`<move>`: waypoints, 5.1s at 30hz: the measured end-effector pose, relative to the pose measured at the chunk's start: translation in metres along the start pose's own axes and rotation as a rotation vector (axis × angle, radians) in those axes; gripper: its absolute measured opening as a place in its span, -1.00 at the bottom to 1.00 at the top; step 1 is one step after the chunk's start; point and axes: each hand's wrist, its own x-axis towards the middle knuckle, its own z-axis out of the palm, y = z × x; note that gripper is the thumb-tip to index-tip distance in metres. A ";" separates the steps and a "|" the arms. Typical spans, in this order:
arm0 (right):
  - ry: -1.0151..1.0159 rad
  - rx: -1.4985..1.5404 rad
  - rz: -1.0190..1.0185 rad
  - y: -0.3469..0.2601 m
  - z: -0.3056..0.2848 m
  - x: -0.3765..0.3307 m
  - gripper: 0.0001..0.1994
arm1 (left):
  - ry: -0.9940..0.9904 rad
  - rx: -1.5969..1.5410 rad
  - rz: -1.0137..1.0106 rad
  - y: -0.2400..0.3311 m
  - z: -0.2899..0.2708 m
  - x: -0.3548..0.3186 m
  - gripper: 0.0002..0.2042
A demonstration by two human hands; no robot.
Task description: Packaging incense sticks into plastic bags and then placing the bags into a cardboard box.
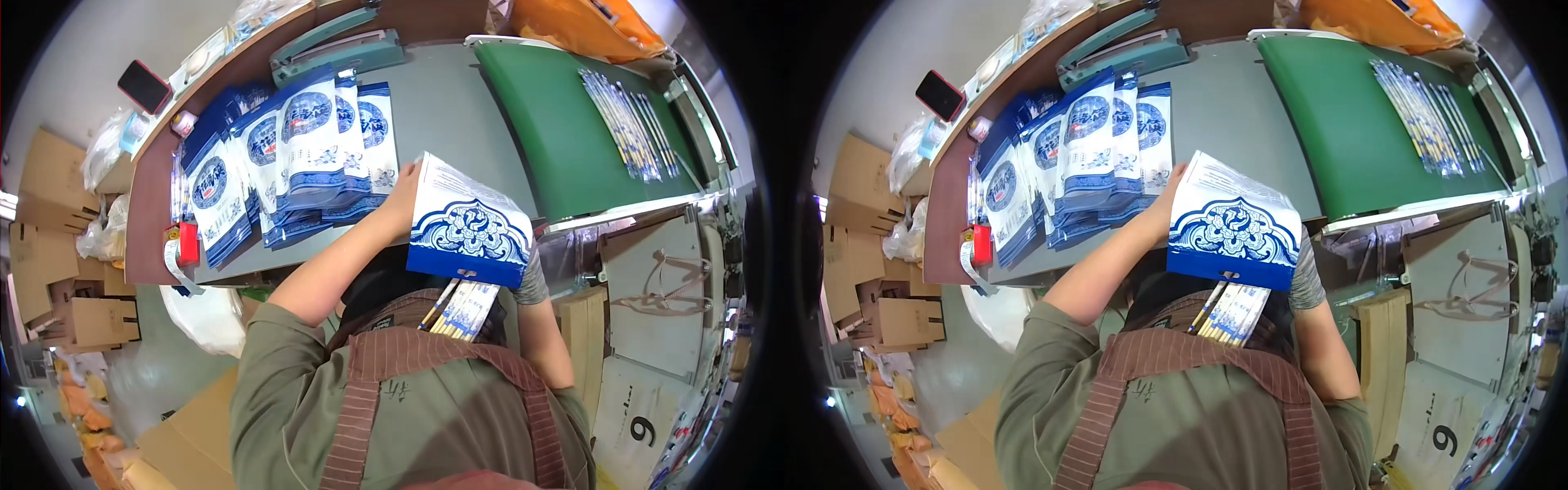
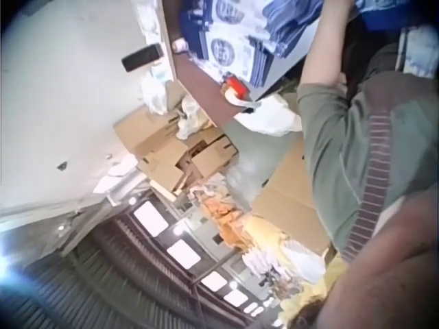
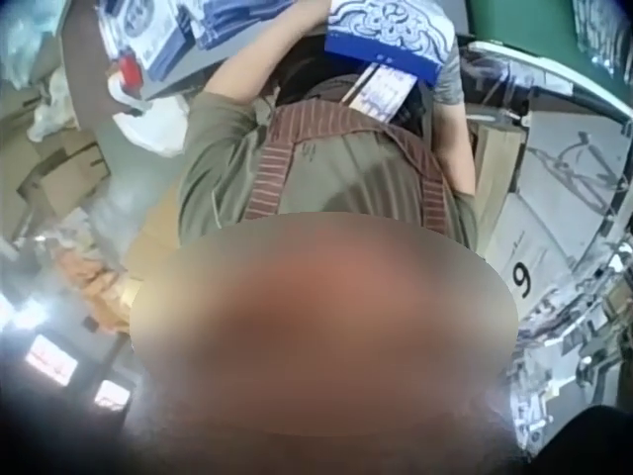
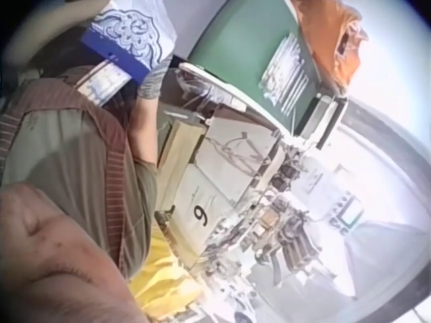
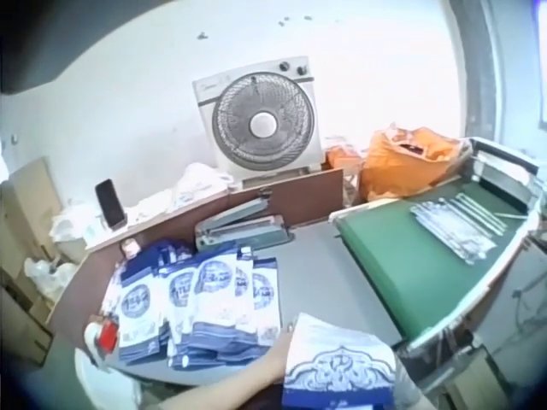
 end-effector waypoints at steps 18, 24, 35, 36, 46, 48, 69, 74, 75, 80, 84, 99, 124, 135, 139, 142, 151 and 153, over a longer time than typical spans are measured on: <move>-0.155 0.186 0.149 -0.079 0.042 0.034 -0.80 | -0.333 -0.158 -0.282 -0.003 0.004 0.030 -0.41; -0.194 0.078 0.016 -0.083 0.068 0.032 -0.79 | 0.030 -0.917 -0.117 0.036 0.008 -0.004 -0.40; -0.196 -0.061 -0.185 -0.080 0.091 0.044 -0.79 | -0.068 -0.651 -0.393 0.048 -0.007 -0.015 -0.69; -0.188 0.005 -0.081 -0.072 0.085 0.043 -0.78 | -0.022 -1.040 -0.537 0.041 -0.003 -0.025 -0.69; -0.178 -0.814 -0.239 -0.007 0.058 0.057 -0.70 | 0.515 -0.524 -0.589 0.055 0.031 -0.016 -0.87; -0.002 -0.642 -0.513 0.047 0.059 0.063 -0.86 | 0.592 -0.342 -0.419 0.067 0.028 -0.011 -0.91; 0.159 -1.001 0.113 -0.026 0.077 0.001 -0.68 | 0.312 -0.237 -0.355 0.093 0.024 -0.095 -0.49; 0.268 -1.093 0.208 -0.046 0.087 0.070 -0.65 | 0.593 -0.377 -0.514 0.052 0.026 -0.050 -0.69; 0.266 -1.184 0.086 -0.027 0.079 0.077 -0.64 | 0.600 -0.438 -0.538 0.043 0.024 -0.046 -0.71; 0.192 -1.262 -0.188 -0.015 0.077 0.002 -0.65 | 0.466 -0.651 -0.679 0.075 0.009 -0.104 -0.72; 0.200 -1.230 -0.140 -0.035 0.092 0.011 -0.66 | 0.516 -0.502 -0.575 0.078 0.012 -0.097 -0.65; 0.214 -0.992 -0.324 -0.014 0.067 -0.007 -0.46 | 0.463 -0.631 -0.511 0.088 0.014 -0.117 -0.81; -0.320 -0.715 -0.352 -0.271 0.080 0.172 -0.79 | 0.284 0.283 0.240 0.031 -0.215 0.046 -0.67; -0.053 -0.606 -1.179 -0.300 0.143 0.213 -0.77 | 0.835 0.877 0.289 0.000 -0.316 0.030 -0.90; -0.313 -0.897 -0.896 -0.164 0.141 0.194 -0.68 | 0.328 1.113 0.128 -0.027 -0.249 -0.033 -0.96; -0.571 -0.738 -0.477 -0.089 0.147 0.175 -0.74 | 0.106 0.897 -0.092 -0.031 -0.184 -0.084 -0.92; -0.285 -0.208 0.340 -0.019 0.105 0.246 -0.37 | 0.585 0.873 -0.748 0.052 -0.156 -0.271 -0.84; -0.267 -0.338 0.404 -0.010 0.125 0.278 -0.26 | 0.623 1.148 -1.095 0.084 -0.188 -0.353 -0.76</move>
